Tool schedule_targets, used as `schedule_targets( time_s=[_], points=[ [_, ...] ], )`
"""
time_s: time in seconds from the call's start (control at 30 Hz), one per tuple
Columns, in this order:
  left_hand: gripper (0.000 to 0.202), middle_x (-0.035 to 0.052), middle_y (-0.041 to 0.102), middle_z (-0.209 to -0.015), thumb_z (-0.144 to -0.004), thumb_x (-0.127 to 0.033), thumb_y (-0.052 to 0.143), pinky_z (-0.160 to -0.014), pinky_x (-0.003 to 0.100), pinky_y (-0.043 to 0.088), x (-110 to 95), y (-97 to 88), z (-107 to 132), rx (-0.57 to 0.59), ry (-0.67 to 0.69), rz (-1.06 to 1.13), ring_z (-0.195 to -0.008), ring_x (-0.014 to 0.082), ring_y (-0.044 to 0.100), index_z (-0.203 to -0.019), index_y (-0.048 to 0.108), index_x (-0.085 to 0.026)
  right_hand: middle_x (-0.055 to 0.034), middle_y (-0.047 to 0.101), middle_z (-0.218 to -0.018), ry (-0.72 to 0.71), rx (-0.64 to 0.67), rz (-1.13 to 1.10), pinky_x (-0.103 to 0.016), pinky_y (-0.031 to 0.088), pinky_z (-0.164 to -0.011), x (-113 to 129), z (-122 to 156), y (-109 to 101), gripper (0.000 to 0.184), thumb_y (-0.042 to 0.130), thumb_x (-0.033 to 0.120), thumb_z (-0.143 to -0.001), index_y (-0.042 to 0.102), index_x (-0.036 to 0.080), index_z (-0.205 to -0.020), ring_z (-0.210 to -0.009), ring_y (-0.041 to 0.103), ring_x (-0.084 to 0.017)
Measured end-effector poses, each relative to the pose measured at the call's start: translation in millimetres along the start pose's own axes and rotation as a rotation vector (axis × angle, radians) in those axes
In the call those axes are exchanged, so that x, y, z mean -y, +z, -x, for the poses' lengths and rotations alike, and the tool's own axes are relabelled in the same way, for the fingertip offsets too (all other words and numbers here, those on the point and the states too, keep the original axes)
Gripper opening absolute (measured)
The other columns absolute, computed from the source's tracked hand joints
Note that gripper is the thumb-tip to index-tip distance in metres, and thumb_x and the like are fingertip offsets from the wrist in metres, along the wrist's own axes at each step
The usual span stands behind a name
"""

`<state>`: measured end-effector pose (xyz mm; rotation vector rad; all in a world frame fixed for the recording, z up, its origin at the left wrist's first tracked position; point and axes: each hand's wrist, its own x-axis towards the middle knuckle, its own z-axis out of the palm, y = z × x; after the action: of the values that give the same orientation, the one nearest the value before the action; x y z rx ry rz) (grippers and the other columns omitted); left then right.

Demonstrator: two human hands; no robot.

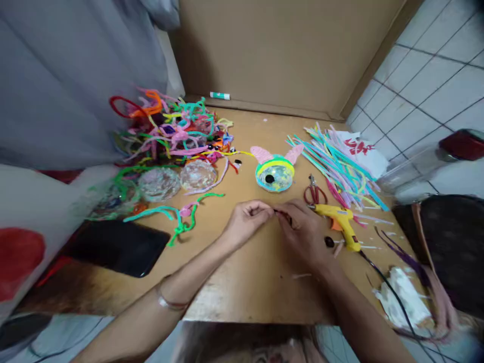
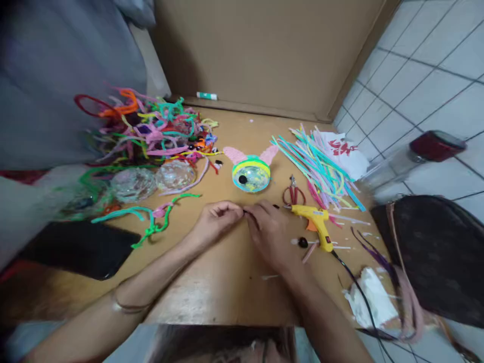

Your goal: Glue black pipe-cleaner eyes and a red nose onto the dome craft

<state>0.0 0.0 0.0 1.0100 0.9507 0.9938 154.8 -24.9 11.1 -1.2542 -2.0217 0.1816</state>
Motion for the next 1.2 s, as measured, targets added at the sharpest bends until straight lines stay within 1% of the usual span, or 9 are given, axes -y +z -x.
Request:
schedule_targets(
  time_s=[0.13, 0.23, 0.47, 0.7, 0.83, 0.9, 0.97, 1.07, 1.2],
  points=[
    [0.029, -0.0053, 0.045, -0.048, -0.059, -0.038, 0.075, -0.045, 0.022, 0.019, 0.0, 1.4, -1.1, -0.028, -0.041, 0.138, -0.043, 0.0036, 0.031, -0.066, 0.065, -0.012, -0.0041, 0.066, -0.081, 0.02, -0.089, -0.016, -0.026, 0.049, -0.065, 1.9, -3.3, -4.6, 0.018, 0.05, 0.013, -0.087, 0.067, 0.018, -0.09, -0.072, 0.062, -0.015],
    [0.028, -0.0044, 0.047, -0.049, -0.058, -0.035, 0.076, -0.045, 0.022, 0.018, -0.4, 3.1, -0.5, -0.032, -0.059, 0.209, -0.043, 0.0033, 0.032, -0.065, 0.064, -0.011, -0.0041, 0.066, -0.079, -0.007, -0.121, 0.008, -0.025, 0.049, -0.063, 3.6, -4.1, -5.2, 0.017, 0.05, 0.014, -0.088, 0.066, 0.019, -0.088, -0.07, 0.062, -0.014],
    [0.026, -0.0045, 0.046, -0.048, -0.06, -0.033, 0.076, -0.045, 0.022, 0.019, 2.1, 5.3, 2.3, -0.052, -0.062, 0.259, -0.043, 0.0033, 0.033, -0.067, 0.065, -0.011, -0.0065, 0.066, -0.082, -0.021, -0.063, 0.043, -0.027, 0.048, -0.065, 5.6, -0.4, -0.7, 0.019, 0.047, 0.014, -0.09, 0.066, 0.017, -0.093, -0.073, 0.061, -0.015],
    [0.027, -0.0052, 0.045, -0.046, -0.058, -0.034, 0.077, -0.045, 0.021, 0.019, 4.3, 9.7, 2.9, -0.107, -0.058, 0.336, -0.044, 0.0035, 0.033, -0.063, 0.064, -0.011, -0.0058, 0.063, -0.08, 0.001, -0.077, 0.038, -0.026, 0.046, -0.063, 14.2, 3.6, 7.4, 0.017, 0.047, 0.014, -0.091, 0.064, 0.017, -0.092, -0.07, 0.058, -0.014],
    [0.026, -0.0036, 0.049, -0.05, -0.054, -0.03, 0.078, -0.044, 0.02, 0.018, 7.7, 14.2, 4.6, -0.159, -0.107, 0.407, -0.044, 0.0033, 0.035, -0.062, 0.063, -0.011, -0.0057, 0.06, -0.073, -0.026, -0.111, 0.124, -0.027, 0.043, -0.061, 19.7, 5.9, 15.5, 0.02, 0.045, 0.013, -0.091, 0.063, 0.015, -0.085, -0.066, 0.056, -0.015],
    [0.025, -0.0032, 0.05, -0.05, -0.053, -0.029, 0.078, -0.044, 0.02, 0.018, 10.2, 15.5, 5.2, -0.174, -0.138, 0.435, -0.044, 0.0032, 0.035, -0.061, 0.063, -0.011, -0.0052, 0.059, -0.07, -0.027, -0.101, 0.186, -0.028, 0.041, -0.059, 19.5, 6.9, 18.1, 0.022, 0.045, 0.014, -0.091, 0.063, 0.015, -0.079, -0.064, 0.054, -0.016],
    [0.025, -0.0026, 0.051, -0.05, -0.053, -0.028, 0.078, -0.044, 0.02, 0.019, 12.2, 15.6, 5.7, -0.17, -0.161, 0.449, -0.044, 0.0032, 0.036, -0.061, 0.063, -0.01, -0.0049, 0.058, -0.07, -0.012, -0.071, 0.192, -0.028, 0.041, -0.059, 16.6, 7.5, 18.4, 0.022, 0.046, 0.016, -0.091, 0.062, 0.016, -0.076, -0.064, 0.054, -0.016],
    [0.024, -0.0007, 0.054, -0.053, -0.055, -0.028, 0.077, -0.046, 0.02, 0.022, 12.9, 14.4, 6.3, -0.133, -0.173, 0.437, -0.045, 0.004, 0.039, -0.064, 0.065, -0.009, -0.004, 0.059, -0.073, 0.026, -0.048, 0.109, -0.027, 0.041, -0.059, 9.0, 7.4, 14.3, 0.017, 0.05, 0.019, -0.09, 0.061, 0.018, -0.076, -0.065, 0.055, -0.015],
    [0.025, -0.0005, 0.053, -0.052, -0.061, -0.033, 0.075, -0.047, 0.021, 0.025, 11.6, 12.8, 7.2, -0.082, -0.133, 0.369, -0.047, 0.0056, 0.041, -0.061, 0.063, -0.011, -0.0023, 0.059, -0.074, 0.054, -0.025, 0.005, -0.025, 0.042, -0.058, 0.7, 5.2, 5.6, 0.009, 0.056, 0.021, -0.087, 0.061, 0.019, -0.08, -0.064, 0.055, -0.013]
  ],
)
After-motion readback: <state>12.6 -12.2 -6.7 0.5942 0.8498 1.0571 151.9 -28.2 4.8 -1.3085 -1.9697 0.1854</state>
